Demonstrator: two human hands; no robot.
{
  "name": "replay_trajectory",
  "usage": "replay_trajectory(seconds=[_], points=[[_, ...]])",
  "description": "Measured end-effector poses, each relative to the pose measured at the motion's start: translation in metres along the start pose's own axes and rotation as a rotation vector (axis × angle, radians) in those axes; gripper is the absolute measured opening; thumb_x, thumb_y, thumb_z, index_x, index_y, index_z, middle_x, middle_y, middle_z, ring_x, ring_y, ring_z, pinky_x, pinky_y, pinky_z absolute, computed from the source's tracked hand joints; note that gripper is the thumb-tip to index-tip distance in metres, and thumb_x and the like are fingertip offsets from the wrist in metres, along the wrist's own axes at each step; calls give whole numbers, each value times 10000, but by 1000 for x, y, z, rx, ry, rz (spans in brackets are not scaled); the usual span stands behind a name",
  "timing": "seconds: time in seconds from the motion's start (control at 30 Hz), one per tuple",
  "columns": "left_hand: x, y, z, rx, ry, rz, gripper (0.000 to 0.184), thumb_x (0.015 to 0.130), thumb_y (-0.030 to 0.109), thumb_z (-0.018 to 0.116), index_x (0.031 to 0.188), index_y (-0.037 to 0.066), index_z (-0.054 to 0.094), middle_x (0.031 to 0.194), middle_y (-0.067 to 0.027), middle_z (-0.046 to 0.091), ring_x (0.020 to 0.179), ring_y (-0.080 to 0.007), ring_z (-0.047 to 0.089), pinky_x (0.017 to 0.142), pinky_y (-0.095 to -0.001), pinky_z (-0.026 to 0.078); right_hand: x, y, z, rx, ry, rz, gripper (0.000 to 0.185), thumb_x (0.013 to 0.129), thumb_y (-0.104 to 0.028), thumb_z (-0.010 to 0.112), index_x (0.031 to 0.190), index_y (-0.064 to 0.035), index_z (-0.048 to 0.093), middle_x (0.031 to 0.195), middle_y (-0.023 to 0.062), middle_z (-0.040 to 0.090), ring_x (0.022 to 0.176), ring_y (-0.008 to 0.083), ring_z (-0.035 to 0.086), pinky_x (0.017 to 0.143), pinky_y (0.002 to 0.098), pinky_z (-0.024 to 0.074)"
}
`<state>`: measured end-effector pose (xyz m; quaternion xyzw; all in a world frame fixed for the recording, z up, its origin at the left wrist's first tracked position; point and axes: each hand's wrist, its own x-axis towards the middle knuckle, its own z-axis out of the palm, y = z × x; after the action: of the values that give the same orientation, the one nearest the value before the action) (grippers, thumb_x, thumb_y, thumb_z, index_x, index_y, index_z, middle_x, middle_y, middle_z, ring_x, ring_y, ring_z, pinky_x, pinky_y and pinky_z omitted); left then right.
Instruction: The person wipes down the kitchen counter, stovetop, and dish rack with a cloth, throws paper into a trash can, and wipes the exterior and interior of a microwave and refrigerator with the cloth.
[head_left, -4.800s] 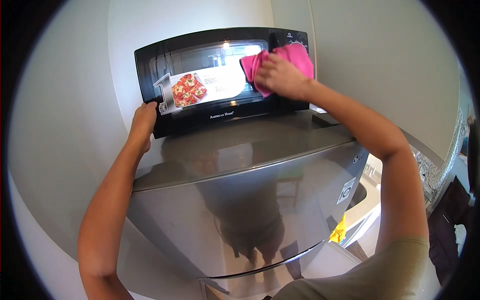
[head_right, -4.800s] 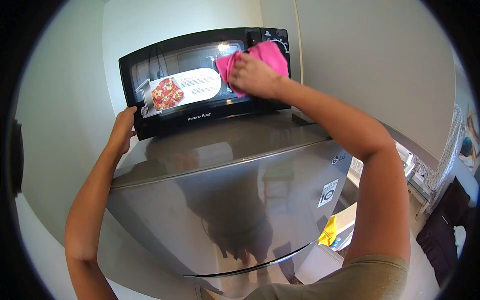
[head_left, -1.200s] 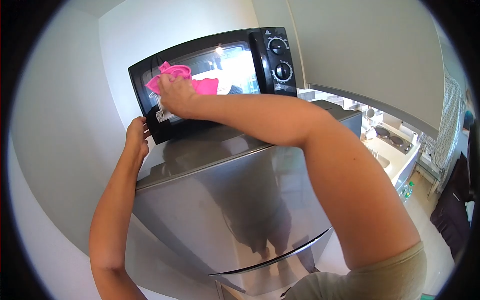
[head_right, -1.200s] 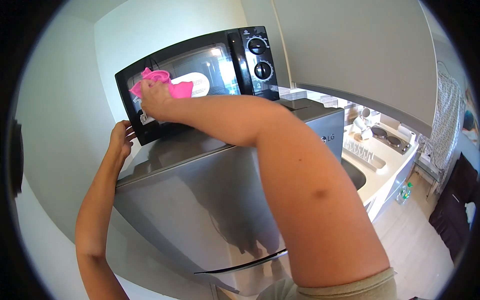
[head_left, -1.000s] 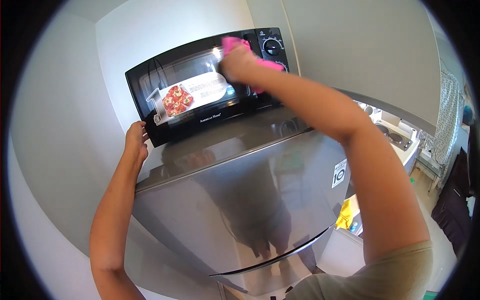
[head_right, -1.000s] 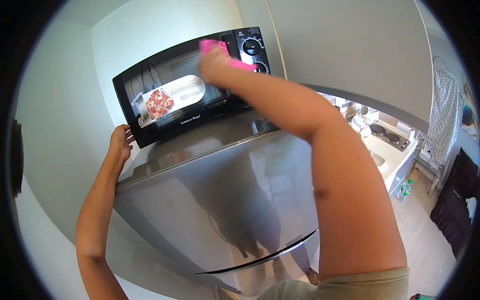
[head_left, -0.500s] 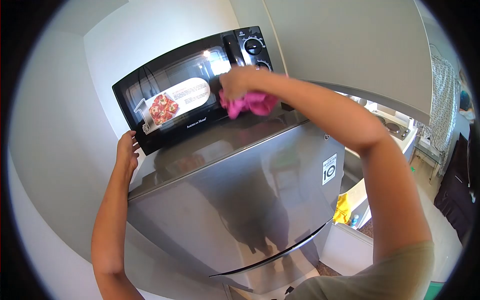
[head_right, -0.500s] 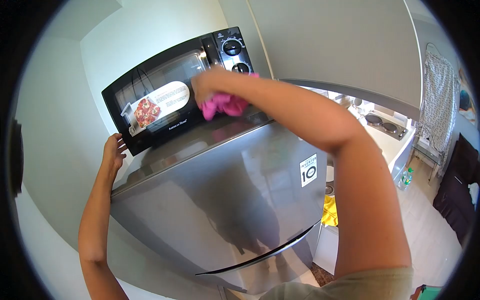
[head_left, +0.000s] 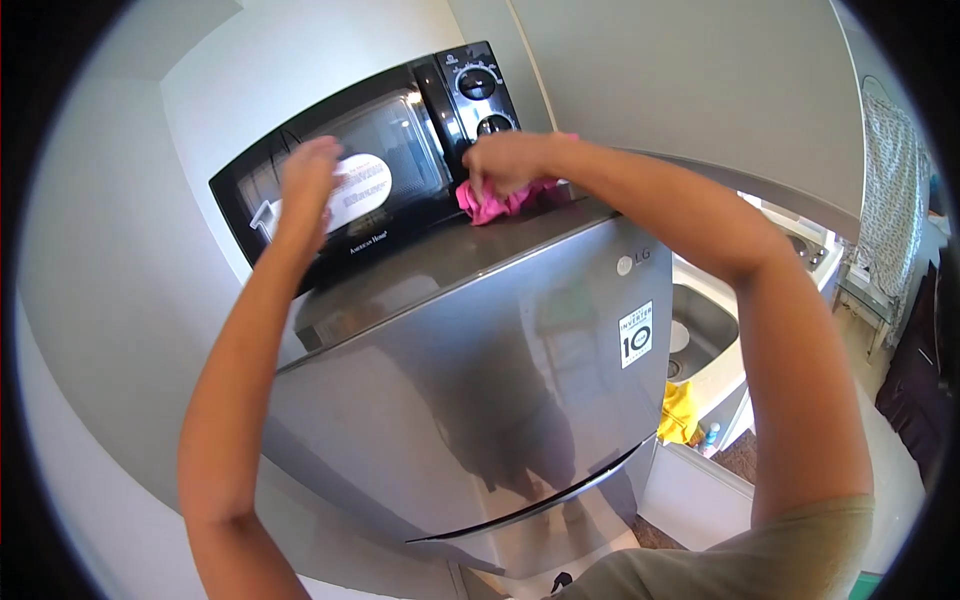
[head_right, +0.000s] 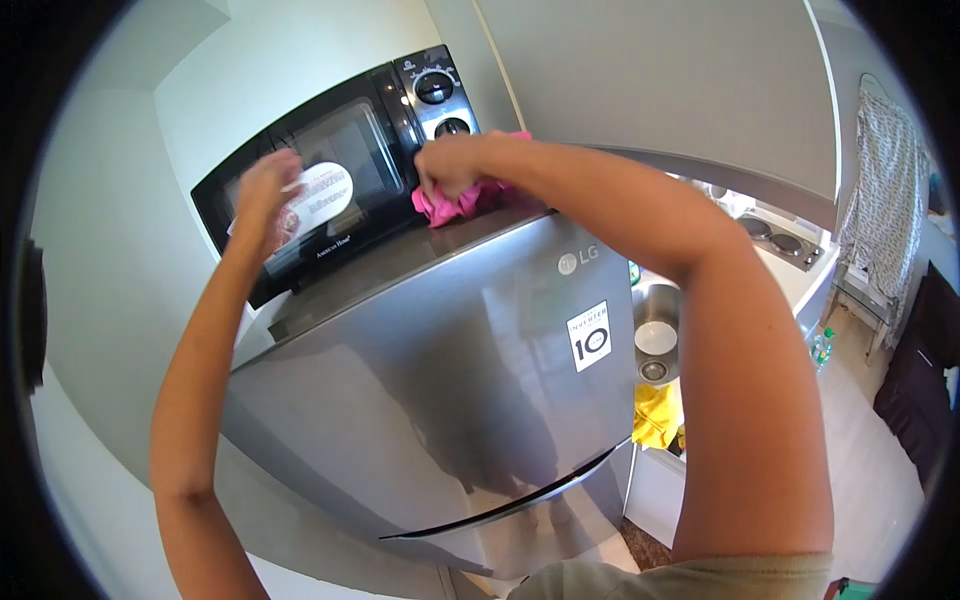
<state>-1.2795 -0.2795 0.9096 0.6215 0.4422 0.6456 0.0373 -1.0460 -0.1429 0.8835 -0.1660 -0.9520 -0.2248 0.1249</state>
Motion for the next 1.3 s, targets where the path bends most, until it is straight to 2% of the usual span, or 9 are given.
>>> replay_trajectory(seconds=[0.13,0.2,0.27,0.6,0.7,0.9,1.03,1.1,1.3], points=[[0,13,66,-29,-211,-215,344,875,96,405,1175,-62,460,1049,-173,563,882,-250,581,815,-344,501,-8,12,-79,164,359,399,235,719,-134,607,893,-241,723,998,72,589,899,289,594,756,400,499],[6,10,95,-60,-225,-223,345,868,109,434,1164,-69,453,1055,-186,544,872,-274,572,812,-379,493,18,35,-78,-82,952,543,318,721,-193,638,1011,-313,683,1121,55,562,929,294,604,806,426,502],[21,3,121,-80,-209,-320,354,859,115,460,1159,-71,447,1030,-181,530,889,-304,555,819,-421,478,42,52,-59,-196,899,375,275,773,-236,637,1034,-320,668,1183,36,479,955,300,583,826,444,492],[33,-9,125,-185,-186,-379,168,870,84,361,929,26,508,857,-135,596,792,-255,572,750,-391,477,-13,87,-20,-37,784,557,198,800,-270,629,972,-190,685,1027,140,603,937,321,607,784,444,494],[36,-8,121,-201,-213,-375,181,866,58,353,947,-4,502,860,-144,594,750,-248,582,726,-381,497,-36,48,-11,55,357,616,231,762,-236,656,899,-50,664,963,187,643,894,354,630,739,444,509],[29,-1,114,-138,-225,-333,239,856,18,382,1025,-81,520,867,-162,595,747,-237,608,697,-360,538,-40,15,17,-442,-79,358,180,770,-244,634,897,-129,688,924,144,663,886,300,643,767,403,510],[31,4,107,20,-233,-330,236,843,23,461,1027,-77,570,879,-137,602,766,-221,623,691,-353,563,-30,-8,-56,-137,76,612,201,758,-221,640,926,-118,681,1027,109,632,931,305,622,783,399,499],[30,5,107,40,-229,-334,225,839,30,476,1013,-64,581,879,-129,603,749,-216,623,667,-351,564,-15,0,-59,-342,769,381,155,749,-161,602,837,-73,694,1117,59,592,991,243,588,776,412,486],[36,7,82,119,-112,-190,201,797,40,536,981,-23,587,851,-109,609,700,-210,628,642,-335,559,-2,22,-12,-773,584,34,144,728,-195,582,761,-127,704,1175,-25,522,1054,158,477,837,347,410]])
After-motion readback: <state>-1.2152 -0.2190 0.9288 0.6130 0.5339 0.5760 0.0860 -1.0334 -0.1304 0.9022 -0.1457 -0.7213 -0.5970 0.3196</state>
